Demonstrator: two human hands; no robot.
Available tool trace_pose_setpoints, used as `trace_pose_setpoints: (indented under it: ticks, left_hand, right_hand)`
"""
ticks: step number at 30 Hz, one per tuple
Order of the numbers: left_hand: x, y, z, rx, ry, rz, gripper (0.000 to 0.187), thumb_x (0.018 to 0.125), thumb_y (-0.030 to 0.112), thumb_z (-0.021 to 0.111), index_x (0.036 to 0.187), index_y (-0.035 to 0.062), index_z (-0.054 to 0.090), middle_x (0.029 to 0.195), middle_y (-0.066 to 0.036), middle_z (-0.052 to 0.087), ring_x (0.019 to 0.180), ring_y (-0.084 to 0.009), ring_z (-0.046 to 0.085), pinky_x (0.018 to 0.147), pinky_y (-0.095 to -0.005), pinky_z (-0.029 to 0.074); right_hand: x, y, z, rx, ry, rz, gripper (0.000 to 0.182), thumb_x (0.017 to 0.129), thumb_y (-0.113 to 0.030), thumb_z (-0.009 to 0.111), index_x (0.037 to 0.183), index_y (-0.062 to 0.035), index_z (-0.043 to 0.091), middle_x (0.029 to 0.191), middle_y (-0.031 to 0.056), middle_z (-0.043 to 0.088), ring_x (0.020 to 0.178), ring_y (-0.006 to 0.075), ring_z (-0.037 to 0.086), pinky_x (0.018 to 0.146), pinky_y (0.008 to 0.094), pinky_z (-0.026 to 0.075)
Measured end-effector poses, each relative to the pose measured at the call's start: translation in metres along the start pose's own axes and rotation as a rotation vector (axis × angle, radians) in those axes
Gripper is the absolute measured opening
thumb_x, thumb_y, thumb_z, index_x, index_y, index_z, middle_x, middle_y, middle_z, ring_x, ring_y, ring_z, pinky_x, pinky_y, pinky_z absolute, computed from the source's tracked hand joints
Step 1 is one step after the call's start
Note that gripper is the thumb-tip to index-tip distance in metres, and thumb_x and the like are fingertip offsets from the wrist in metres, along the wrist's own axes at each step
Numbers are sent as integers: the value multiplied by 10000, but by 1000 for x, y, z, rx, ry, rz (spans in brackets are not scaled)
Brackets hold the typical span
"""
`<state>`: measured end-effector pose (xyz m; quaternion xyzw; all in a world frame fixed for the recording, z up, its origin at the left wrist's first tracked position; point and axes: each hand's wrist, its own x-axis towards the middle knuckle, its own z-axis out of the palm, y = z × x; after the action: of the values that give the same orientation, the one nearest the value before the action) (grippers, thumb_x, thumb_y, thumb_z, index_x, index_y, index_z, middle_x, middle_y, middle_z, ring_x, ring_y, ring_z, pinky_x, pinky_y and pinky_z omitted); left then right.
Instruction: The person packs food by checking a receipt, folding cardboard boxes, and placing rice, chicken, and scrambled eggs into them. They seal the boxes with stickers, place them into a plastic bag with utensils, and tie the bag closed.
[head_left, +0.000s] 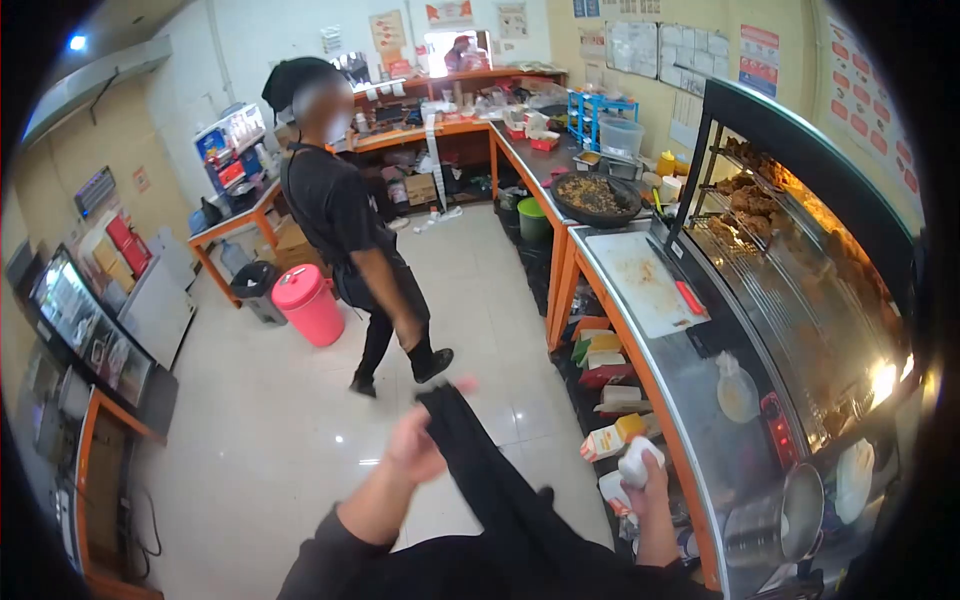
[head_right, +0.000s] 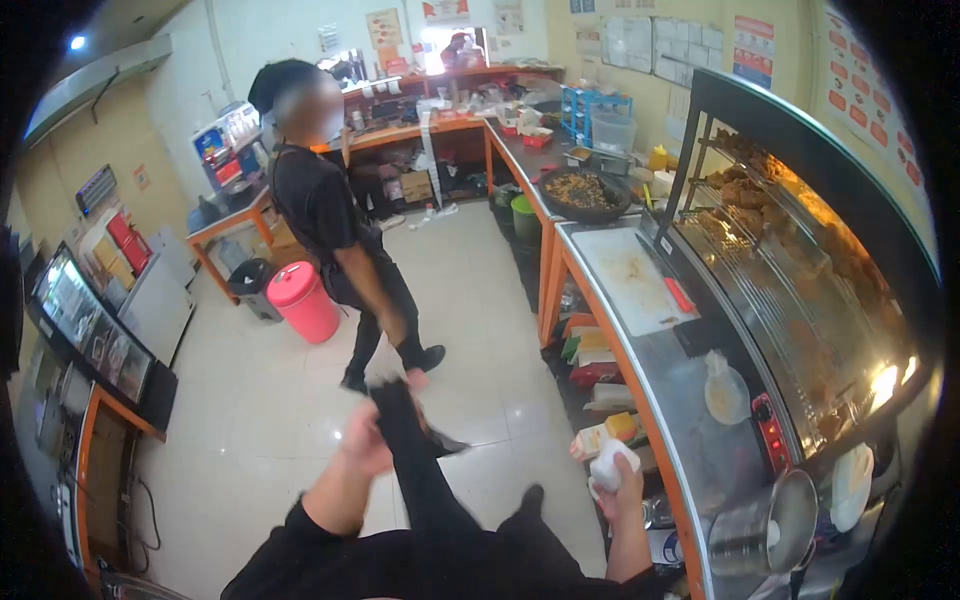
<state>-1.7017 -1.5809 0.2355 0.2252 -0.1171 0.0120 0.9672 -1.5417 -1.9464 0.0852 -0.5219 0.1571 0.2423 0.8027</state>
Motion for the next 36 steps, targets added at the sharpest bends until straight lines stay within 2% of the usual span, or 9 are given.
trace_pose_setpoints:
  ticks: [1, 2, 6, 14, 18, 24, 28, 33, 36]
  left_hand:
    - [25, 30, 13, 153, 292, 176, 490, 980, 283, 402, 1390, 16, 383, 1143, -103, 624, 961, -212, 637, 840, -370, 513]
    - [65, 43, 91, 235, 681, 376, 318, 967, 208, 435, 1231, 42, 500, 733, -25, 553, 600, -145, 559, 552, -288, 473]
    - [124, 108, 71, -12, -326, 558, 245, 982, 142, 439, 1201, 84, 532, 625, 42, 307, 496, -51, 322, 438, -198, 307]
    - [156, 254, -109, 62, 101, 642, 298, 975, 248, 504, 1254, 149, 540, 698, 57, 385, 582, -73, 344, 528, -218, 332]
    - [306, 269, -75, 204, -362, 1399, 240, 940, 195, 504, 1124, 101, 625, 1036, -31, 621, 920, -122, 561, 732, -274, 412]
    - [409, 430, -209, 703, -465, 836, 270, 826, 120, 665, 1091, 78, 644, 858, -55, 690, 708, -187, 646, 578, -338, 501]
    - [603, 449, -265, 1495, -669, -287, 432, 871, 43, 621, 1298, 44, 552, 796, -90, 627, 697, -263, 600, 612, -361, 454]
    - [727, 489, -348, 1394, -885, -315, 366, 906, 20, 509, 1264, 98, 523, 909, -87, 589, 876, -232, 610, 776, -328, 480]
    - [759, 561, -402, 1026, -356, -359, 255, 908, -22, 502, 1128, 100, 538, 1090, -120, 580, 964, -215, 597, 840, -349, 476]
  right_hand:
    - [29, -18, 24, -33, -201, 8, 498, 834, -299, 644, 1280, -142, 489, 1101, 71, 607, 950, 245, 617, 736, 422, 529]
    - [69, -38, 66, -46, -314, -60, 589, 828, -256, 646, 1353, -115, 421, 1141, 86, 588, 960, 240, 618, 757, 400, 536]
    - [211, -157, 280, -444, -519, -384, 888, 776, -141, 716, 1513, -143, 220, 1185, 96, 561, 987, 210, 594, 763, 361, 518]
    - [401, -245, 574, -363, -721, -508, 1013, 736, -245, 797, 1519, -196, 155, 1113, 56, 608, 908, 179, 625, 641, 386, 532]
    - [480, -151, 580, -429, -865, -346, 818, 719, -87, 796, 1427, -113, 386, 1200, 59, 582, 1070, 153, 571, 929, 333, 474]
    - [560, -114, 578, -329, -671, 85, 743, 716, -126, 790, 1371, -115, 440, 1167, 73, 588, 1061, 180, 583, 906, 332, 494]
    - [643, -129, 651, -271, -767, 17, 711, 731, -136, 779, 1357, -110, 444, 1123, 71, 588, 1040, 180, 583, 887, 333, 501]
    - [758, -123, 824, -424, -1035, -12, 685, 726, -157, 800, 1330, -123, 479, 1116, 66, 588, 1059, 167, 545, 907, 311, 457]
    - [818, -108, 926, -468, -1268, -69, 689, 732, -186, 789, 1333, -106, 461, 1143, 88, 570, 1058, 180, 543, 927, 320, 447]
